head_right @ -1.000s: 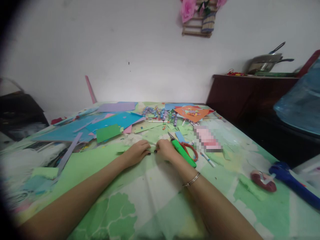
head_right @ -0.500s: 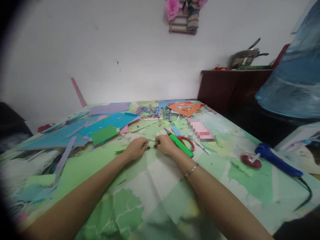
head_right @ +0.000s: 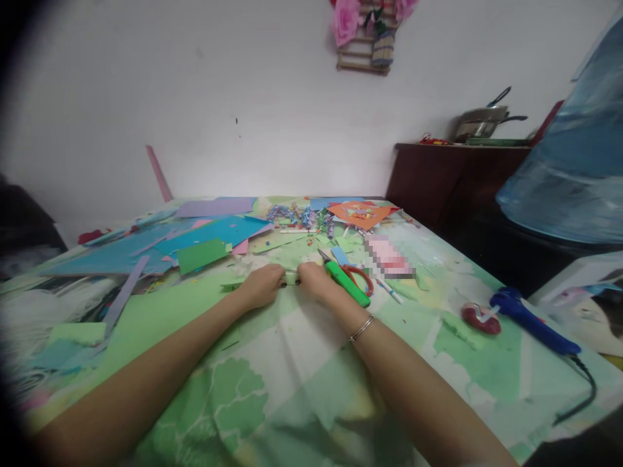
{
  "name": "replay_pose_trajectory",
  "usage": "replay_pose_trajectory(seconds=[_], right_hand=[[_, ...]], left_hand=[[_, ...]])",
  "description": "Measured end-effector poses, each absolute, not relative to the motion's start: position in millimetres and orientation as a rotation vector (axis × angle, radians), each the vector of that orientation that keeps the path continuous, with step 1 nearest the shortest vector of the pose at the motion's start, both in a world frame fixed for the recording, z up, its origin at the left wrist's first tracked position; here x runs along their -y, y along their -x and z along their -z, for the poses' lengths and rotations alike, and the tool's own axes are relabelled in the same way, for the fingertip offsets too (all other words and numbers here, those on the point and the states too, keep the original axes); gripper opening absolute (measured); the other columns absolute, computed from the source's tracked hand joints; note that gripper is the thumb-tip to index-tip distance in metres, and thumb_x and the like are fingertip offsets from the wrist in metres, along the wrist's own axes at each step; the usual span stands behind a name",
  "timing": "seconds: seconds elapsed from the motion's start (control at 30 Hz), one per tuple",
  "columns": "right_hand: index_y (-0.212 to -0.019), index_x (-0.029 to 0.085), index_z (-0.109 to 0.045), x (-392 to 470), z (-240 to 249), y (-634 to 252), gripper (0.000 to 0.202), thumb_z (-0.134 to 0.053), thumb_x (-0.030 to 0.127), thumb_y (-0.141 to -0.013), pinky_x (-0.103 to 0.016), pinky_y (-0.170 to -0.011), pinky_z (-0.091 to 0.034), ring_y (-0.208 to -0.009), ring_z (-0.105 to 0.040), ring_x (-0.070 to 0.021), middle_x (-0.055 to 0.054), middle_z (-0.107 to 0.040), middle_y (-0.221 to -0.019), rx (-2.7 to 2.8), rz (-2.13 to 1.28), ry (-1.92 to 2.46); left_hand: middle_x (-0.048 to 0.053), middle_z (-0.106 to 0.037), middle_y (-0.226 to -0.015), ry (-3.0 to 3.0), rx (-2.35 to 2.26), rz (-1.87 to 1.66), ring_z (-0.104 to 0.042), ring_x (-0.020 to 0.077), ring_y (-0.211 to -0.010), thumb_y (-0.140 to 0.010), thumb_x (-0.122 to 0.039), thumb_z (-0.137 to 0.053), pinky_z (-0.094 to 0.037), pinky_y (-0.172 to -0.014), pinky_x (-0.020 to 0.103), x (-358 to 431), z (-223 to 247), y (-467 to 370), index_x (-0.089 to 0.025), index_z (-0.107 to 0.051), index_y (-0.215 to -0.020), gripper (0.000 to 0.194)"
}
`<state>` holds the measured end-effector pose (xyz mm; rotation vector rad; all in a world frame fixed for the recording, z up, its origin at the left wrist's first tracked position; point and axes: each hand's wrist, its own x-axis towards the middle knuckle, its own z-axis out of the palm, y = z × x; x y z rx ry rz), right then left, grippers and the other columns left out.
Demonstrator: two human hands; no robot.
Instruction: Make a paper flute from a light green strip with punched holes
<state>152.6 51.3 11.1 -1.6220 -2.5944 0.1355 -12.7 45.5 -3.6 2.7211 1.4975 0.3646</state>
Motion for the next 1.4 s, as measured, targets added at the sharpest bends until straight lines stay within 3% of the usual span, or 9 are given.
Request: replay_pose_trajectory(seconds=[0.23, 0.4, 0.67, 0.8, 0.97, 1.17, 1.4], right_hand=[[-0.088, 0.011, -0.063, -45, -8, -167, 0.015, -0.049, 0.008, -0.082, -0.029, -0.079, -0.04, -0.094, -0.057, -0.0205, -0.012, -0.063, -0.092, 2.57, -0.032, 1.442], [-0.099, 0.015, -0.062, -36, -9, -156, 0.019, -0.055, 0.018, -0.082, -0.028, -0.083, -0.036, -0.1, -0.053, -0.0212, -0.011, -0.063, -0.1, 2.606, -0.011, 1.281], [-0.093, 0.016, -0.066, -37, -3, -143, 0.022, -0.051, 0.009, -0.078, -0.024, -0.074, -0.036, -0.09, -0.059, -0.0202, -0.01, -0.067, -0.092, 2.613, -0.069, 1.299], [-0.093, 0.015, -0.066, -41, -1, -144, 0.023, -0.05, 0.01, -0.077, -0.024, -0.072, -0.036, -0.09, -0.06, -0.0209, -0.011, -0.069, -0.092, 2.612, -0.088, 1.314], [-0.087, 0.014, -0.067, -44, -3, -150, 0.023, -0.05, 0.007, -0.073, -0.024, -0.066, -0.035, -0.083, -0.06, -0.0196, -0.011, -0.069, -0.086, 2.595, -0.123, 1.308], [-0.078, 0.015, -0.07, -38, -12, -160, 0.02, -0.052, 0.008, -0.071, -0.023, -0.066, -0.035, -0.077, -0.059, -0.0174, -0.009, -0.069, -0.081, 2.553, -0.213, 1.245], [-0.079, 0.014, -0.071, -36, -6, -153, 0.021, -0.056, 0.004, -0.069, -0.019, -0.061, -0.037, -0.066, -0.058, -0.0114, -0.003, -0.069, -0.073, 2.449, -0.378, 1.225]], left_hand=[[0.007, -0.062, -0.087, -2.757, -1.389, -0.382, -0.056, 0.0196, -0.085, -0.087, -0.023, -0.048, -0.041, -0.074, 0.028, -39, -7, 33, -0.016, -0.057, -0.081, 0.013], [0.007, -0.063, -0.084, -2.749, -1.373, -0.377, -0.057, 0.0193, -0.082, -0.087, -0.02, -0.047, -0.041, -0.074, 0.028, -34, -5, 32, -0.016, -0.057, -0.081, 0.013], [0.01, -0.065, -0.082, -2.69, -1.393, -0.33, -0.059, 0.0239, -0.08, -0.079, -0.013, -0.048, -0.04, -0.068, 0.03, -44, 0, 19, -0.016, -0.059, -0.077, 0.012], [0.007, -0.063, -0.073, -2.638, -1.317, -0.345, -0.056, 0.0203, -0.072, -0.077, -0.015, -0.049, -0.038, -0.064, 0.028, -48, -5, 23, -0.017, -0.057, -0.069, 0.012], [0.002, -0.062, -0.076, -2.507, -1.204, -0.393, -0.054, 0.0149, -0.07, -0.072, -0.024, -0.061, -0.039, -0.063, 0.023, -42, -19, 51, -0.016, -0.059, -0.076, 0.009], [-0.002, -0.056, -0.057, -2.327, -1.107, -0.335, -0.049, 0.0097, -0.054, -0.072, -0.028, -0.06, -0.036, -0.051, 0.019, -44, -26, 71, -0.014, -0.06, -0.067, 0.015], [0.001, -0.063, -0.067, -2.282, -1.04, -0.351, -0.053, 0.01, -0.06, -0.07, -0.02, -0.059, -0.041, -0.057, 0.02, -41, -23, 64, -0.014, -0.065, -0.077, 0.012]])
